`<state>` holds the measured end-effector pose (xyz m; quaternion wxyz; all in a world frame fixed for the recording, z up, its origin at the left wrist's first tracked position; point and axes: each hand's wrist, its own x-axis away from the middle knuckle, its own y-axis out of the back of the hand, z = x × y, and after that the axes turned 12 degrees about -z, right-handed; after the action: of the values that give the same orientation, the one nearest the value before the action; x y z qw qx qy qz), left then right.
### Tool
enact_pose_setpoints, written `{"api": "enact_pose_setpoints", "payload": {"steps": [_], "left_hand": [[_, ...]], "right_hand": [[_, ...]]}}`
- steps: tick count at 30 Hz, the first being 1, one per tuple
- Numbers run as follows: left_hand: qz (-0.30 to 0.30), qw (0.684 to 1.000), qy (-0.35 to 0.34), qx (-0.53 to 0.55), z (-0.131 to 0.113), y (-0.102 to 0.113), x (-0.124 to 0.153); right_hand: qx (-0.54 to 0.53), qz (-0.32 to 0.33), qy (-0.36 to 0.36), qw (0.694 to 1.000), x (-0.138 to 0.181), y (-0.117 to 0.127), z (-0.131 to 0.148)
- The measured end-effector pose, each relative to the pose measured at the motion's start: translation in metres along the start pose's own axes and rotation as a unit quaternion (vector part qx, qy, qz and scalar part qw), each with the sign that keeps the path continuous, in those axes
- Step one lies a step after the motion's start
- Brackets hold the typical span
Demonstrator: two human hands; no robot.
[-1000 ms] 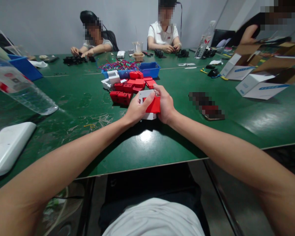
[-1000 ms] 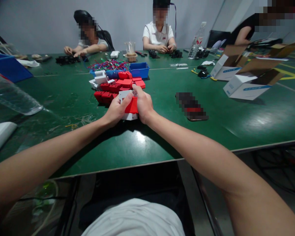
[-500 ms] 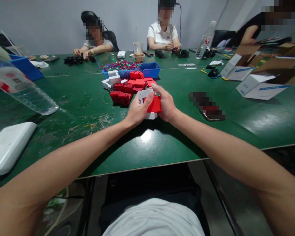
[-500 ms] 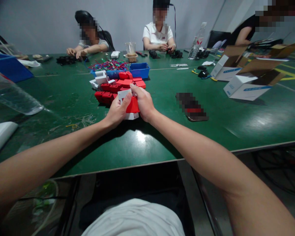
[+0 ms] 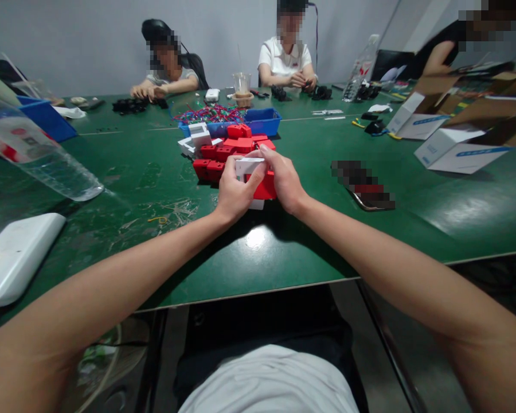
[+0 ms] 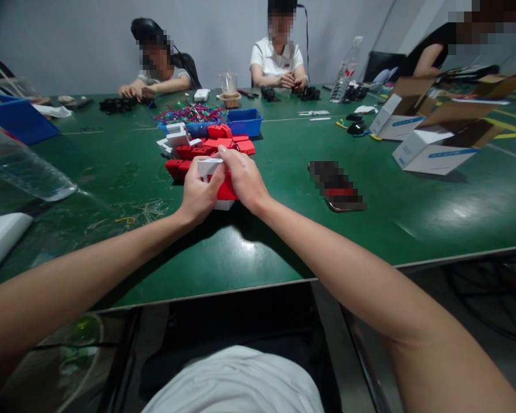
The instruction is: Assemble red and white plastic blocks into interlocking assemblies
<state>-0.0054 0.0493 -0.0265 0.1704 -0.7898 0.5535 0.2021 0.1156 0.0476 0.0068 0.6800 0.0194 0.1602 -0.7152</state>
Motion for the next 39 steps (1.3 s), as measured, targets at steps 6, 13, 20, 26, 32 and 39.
{"api": "enact_pose_setpoints", "payload": {"steps": [6, 13, 20, 26, 32, 39], "left_hand": [[0.005, 0.997, 0.067, 0.038, -0.002, -0.005, -0.001], [0.071, 0.99, 0.092, 0.082, -0.003, -0.005, -0.001], [0.063, 0.993, 0.081, 0.064, -0.011, -0.003, 0.001], [0.079, 0.97, 0.195, 0.12, -0.014, -0.008, 0.001], [0.128, 0.924, 0.303, 0.196, -0.009, -0.006, -0.01], [0.188, 0.91, 0.338, 0.149, -0.012, 0.0, -0.015]], "right_hand": [[0.012, -0.031, -0.009, 0.999, 0.0, -0.001, -0.004], [-0.051, -0.025, -0.122, 0.991, -0.004, -0.002, -0.017], [-0.04, -0.056, -0.106, 0.992, 0.0, -0.002, -0.02], [-0.079, -0.025, -0.066, 0.994, 0.006, -0.009, -0.01], [-0.131, 0.051, -0.138, 0.98, 0.012, -0.015, -0.005], [-0.072, 0.15, -0.124, 0.978, 0.014, -0.005, -0.001]]}}
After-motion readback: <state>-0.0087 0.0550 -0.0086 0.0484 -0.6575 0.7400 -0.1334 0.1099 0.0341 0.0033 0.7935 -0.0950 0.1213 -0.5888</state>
